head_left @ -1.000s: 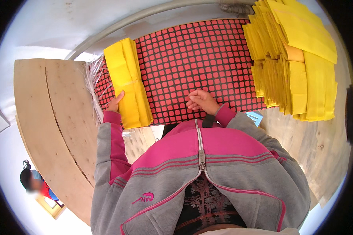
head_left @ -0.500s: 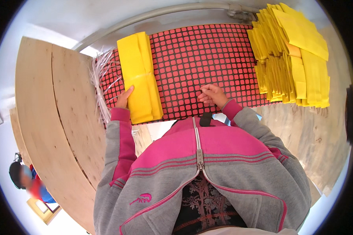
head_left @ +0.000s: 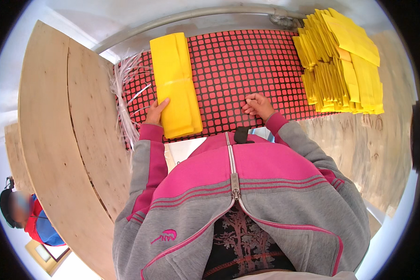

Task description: The person gathers yellow envelopes from a stack, aligns them into a neat pile, and secures the bundle with a white plastic tie. The person repeats this process to create multiple tied bundles on the table.

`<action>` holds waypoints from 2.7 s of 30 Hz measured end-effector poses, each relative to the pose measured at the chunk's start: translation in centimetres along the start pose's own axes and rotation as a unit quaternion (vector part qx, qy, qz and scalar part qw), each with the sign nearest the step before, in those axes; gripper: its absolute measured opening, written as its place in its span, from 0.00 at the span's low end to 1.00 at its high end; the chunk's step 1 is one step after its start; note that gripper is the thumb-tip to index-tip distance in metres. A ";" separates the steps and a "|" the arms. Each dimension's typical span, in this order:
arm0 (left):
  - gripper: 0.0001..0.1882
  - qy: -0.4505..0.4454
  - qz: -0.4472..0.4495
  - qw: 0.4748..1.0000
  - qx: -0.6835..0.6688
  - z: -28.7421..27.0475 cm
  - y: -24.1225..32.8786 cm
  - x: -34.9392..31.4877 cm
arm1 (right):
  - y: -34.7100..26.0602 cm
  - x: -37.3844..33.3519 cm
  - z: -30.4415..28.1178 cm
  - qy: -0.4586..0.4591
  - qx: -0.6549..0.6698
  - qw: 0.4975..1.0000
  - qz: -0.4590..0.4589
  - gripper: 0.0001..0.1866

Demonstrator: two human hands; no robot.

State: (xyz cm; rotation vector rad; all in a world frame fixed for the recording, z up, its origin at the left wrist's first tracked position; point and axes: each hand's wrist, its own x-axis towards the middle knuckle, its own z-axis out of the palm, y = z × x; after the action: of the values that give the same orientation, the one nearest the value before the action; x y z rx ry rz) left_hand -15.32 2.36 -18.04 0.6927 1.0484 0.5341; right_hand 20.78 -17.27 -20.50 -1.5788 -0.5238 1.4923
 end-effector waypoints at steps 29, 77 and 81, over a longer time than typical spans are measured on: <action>0.21 0.018 0.027 0.998 0.058 -1.2 -0.7 2.5 | 0.5 0.1 1.6 0.079 -0.079 0.994 -0.017 0.14; 0.08 0.397 0.161 0.608 0.668 -9.1 2.6 3.6 | -1.0 0.1 0.8 0.011 -0.056 0.997 0.042 0.11; 0.08 0.389 0.158 0.626 0.657 -8.9 1.8 2.6 | -1.0 0.2 0.9 0.014 -0.050 0.998 0.042 0.11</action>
State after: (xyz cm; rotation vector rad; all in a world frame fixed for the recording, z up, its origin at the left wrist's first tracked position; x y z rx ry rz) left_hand -22.51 7.67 -21.13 2.1059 2.1858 0.2533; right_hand 20.20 -16.36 -19.71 -1.7155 -0.5307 1.5245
